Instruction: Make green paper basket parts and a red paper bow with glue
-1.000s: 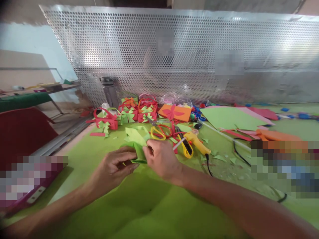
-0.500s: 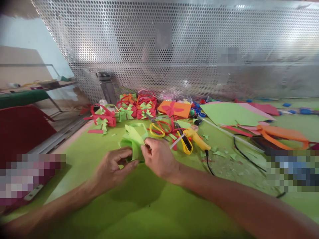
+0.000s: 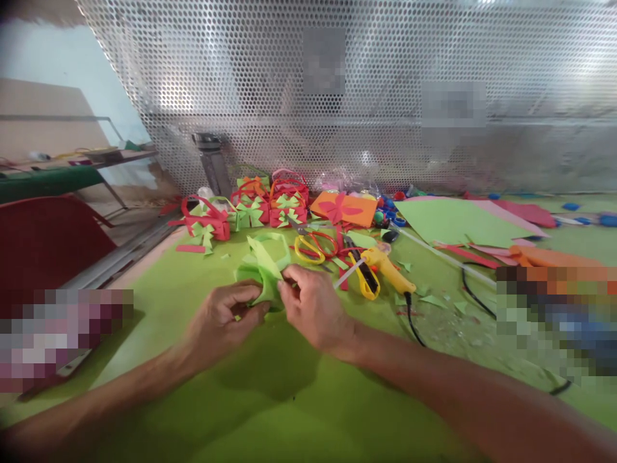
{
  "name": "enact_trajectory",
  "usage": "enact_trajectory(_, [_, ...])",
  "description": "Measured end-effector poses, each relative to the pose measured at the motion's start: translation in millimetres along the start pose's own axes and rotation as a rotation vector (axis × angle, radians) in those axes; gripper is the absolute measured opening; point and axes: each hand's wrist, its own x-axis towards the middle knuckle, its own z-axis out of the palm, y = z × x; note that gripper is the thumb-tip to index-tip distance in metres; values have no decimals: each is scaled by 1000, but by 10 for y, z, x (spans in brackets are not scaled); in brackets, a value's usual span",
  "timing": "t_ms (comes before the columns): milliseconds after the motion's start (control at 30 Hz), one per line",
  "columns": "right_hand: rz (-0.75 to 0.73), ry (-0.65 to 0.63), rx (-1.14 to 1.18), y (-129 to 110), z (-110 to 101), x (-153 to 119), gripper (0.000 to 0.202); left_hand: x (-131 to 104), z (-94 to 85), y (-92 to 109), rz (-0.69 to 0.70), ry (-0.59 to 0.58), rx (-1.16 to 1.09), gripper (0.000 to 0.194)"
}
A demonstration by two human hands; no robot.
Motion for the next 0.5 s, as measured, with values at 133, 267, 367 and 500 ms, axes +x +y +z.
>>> enact_trajectory(133, [33, -9, 32, -32, -2, -7, 19, 15, 24, 8, -36, -18, -32, 25])
enact_trajectory(267, [40, -12, 36, -29, 16, -19, 19, 23, 53, 21, -66, -34, -96, 18])
enact_trajectory(367, [33, -3, 30, -17, 31, -30, 19, 18, 59, 21, -63, -15, -108, 17])
enact_trajectory(500, [20, 11, 31, -16, 43, -36, 19, 10, 54, 10, -58, -1, -123, 14])
